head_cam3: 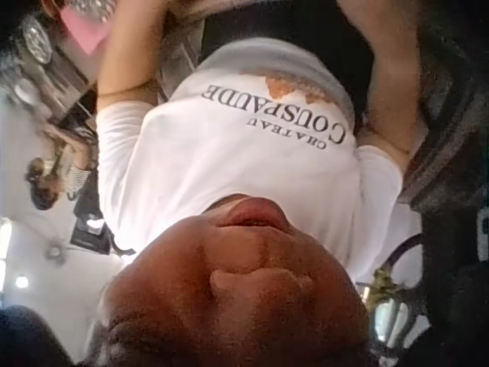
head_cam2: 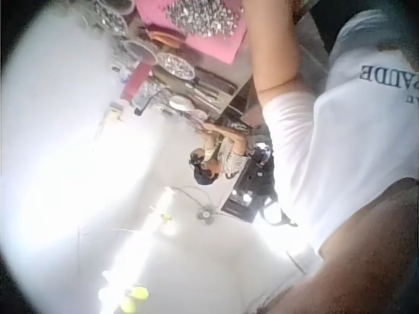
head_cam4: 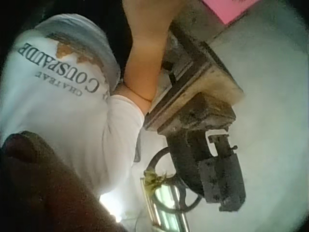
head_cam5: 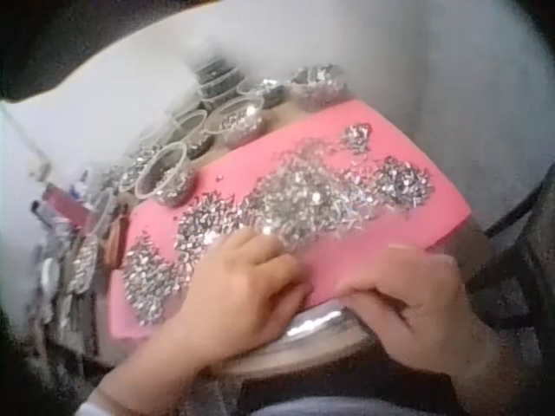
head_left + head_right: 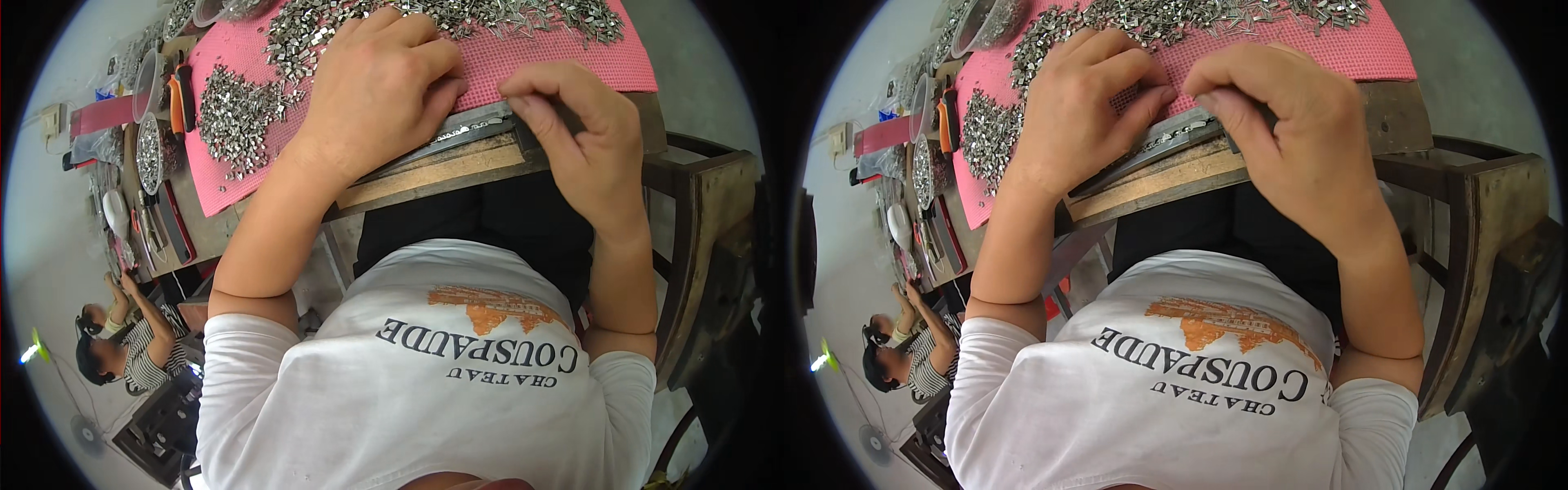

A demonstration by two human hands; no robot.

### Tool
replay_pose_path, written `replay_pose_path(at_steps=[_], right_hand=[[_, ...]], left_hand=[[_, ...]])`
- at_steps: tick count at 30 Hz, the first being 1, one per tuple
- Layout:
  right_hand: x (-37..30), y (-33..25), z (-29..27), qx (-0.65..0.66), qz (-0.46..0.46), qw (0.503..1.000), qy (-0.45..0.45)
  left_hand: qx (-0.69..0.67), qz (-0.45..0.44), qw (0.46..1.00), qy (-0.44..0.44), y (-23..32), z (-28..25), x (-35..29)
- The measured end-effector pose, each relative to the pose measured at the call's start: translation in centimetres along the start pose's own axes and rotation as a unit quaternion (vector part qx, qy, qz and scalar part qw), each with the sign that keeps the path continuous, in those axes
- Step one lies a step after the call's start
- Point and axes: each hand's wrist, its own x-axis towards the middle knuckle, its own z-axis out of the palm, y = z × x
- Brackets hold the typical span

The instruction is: The person places small metal pieces into a metal fixture by hand, inserts the fixture into a press machine, operates the press, and then sorts and arranges more metal pieces at the workbench.

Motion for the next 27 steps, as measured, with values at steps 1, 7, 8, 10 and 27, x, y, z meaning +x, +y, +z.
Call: replay_pose_path(at_steps=[1,7,8,10,27], right_hand=[[-0.1,0.1,0.1,-0.001,0.000,1.000,-0.001],[-0.7,0.0,0.9,0.032,-0.012,0.999,-0.021],[-0.7,-0.1,0.9,0.029,-0.003,0.999,-0.022],[-0.6,-0.2,0.9,0.024,0.005,0.999,-0.024],[0.1,-1.4,1.6,-0.105,-0.035,0.994,-0.020]], left_hand=[[-0.035,-0.012,0.999,0.002,-0.2,0.0,-0.2],[-0.083,-0.082,0.993,0.008,0.3,0.1,-0.9],[-0.076,-0.101,0.992,0.005,0.5,0.1,-1.0],[-0.081,-0.111,0.991,0.003,0.6,0.1,-1.1],[-0.286,-0.177,0.938,0.087,3.6,0.3,-4.1]])
